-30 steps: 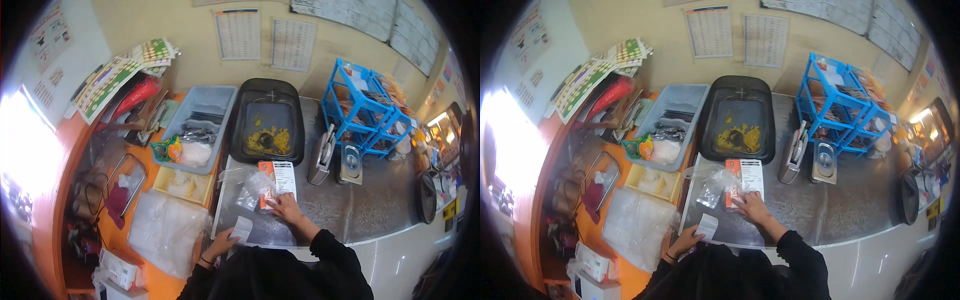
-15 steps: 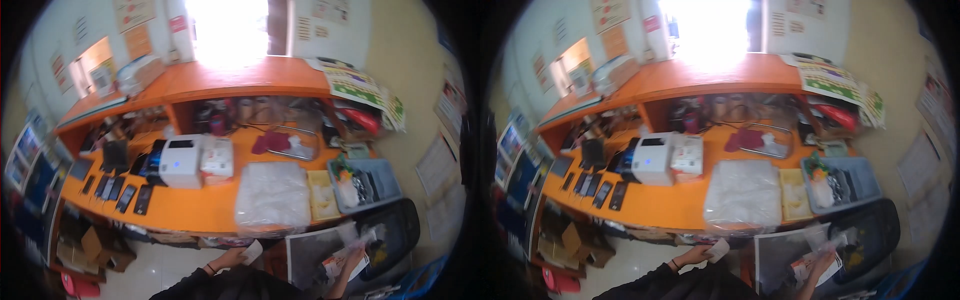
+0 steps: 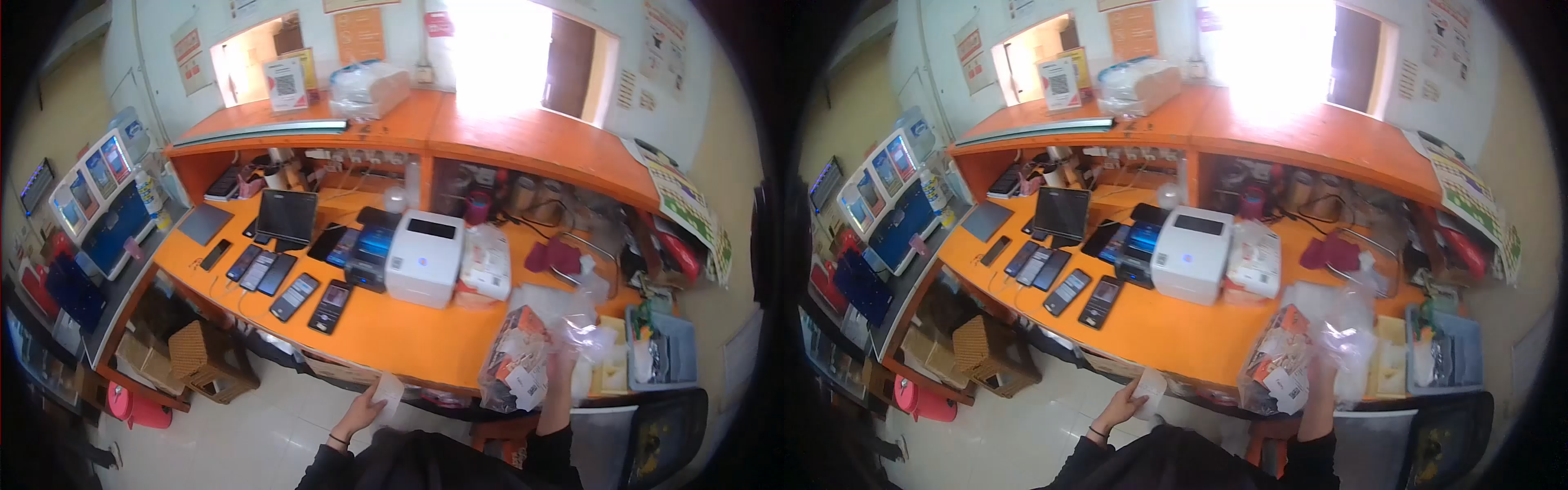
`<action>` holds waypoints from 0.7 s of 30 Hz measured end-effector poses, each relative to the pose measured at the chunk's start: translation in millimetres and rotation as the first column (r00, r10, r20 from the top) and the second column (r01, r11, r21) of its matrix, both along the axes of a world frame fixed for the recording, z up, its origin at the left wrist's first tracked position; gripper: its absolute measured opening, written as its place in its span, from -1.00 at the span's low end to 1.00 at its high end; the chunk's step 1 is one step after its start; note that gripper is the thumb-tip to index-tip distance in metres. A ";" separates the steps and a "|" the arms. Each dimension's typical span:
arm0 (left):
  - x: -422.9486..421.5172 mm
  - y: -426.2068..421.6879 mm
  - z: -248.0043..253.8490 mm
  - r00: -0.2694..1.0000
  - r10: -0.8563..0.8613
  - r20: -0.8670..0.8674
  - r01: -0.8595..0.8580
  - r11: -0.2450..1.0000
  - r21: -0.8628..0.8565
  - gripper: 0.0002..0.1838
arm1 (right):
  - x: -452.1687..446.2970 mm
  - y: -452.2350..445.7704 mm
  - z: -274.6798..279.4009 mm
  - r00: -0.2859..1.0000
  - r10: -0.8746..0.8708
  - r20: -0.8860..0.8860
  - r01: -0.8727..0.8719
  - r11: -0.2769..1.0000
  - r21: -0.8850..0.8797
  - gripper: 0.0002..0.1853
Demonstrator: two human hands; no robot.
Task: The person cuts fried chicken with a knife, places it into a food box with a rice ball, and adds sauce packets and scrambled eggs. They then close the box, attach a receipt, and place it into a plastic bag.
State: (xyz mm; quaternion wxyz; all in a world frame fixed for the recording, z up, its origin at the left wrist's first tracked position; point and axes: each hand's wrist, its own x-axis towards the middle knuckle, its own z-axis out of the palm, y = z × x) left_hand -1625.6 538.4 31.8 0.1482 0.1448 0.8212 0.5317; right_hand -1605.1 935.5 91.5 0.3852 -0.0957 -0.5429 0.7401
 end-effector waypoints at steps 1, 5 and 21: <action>-10.9 -16.4 1.0 1.000 0.019 0.016 -0.019 1.000 0.003 -0.41 | -26.0 -14.9 -9.8 0.999 0.004 0.033 -0.005 0.999 0.049 -0.69; -47.5 -81.9 8.0 0.994 0.107 -0.006 -0.107 0.994 -0.030 -0.38 | -117.7 -47.0 -66.8 0.946 0.090 0.311 -0.130 0.985 0.112 -0.71; -105.4 -15.8 84.7 0.993 0.021 0.112 -0.087 0.773 0.628 -0.22 | -124.7 -248.6 26.3 0.598 0.655 0.463 -0.708 0.161 0.687 -0.48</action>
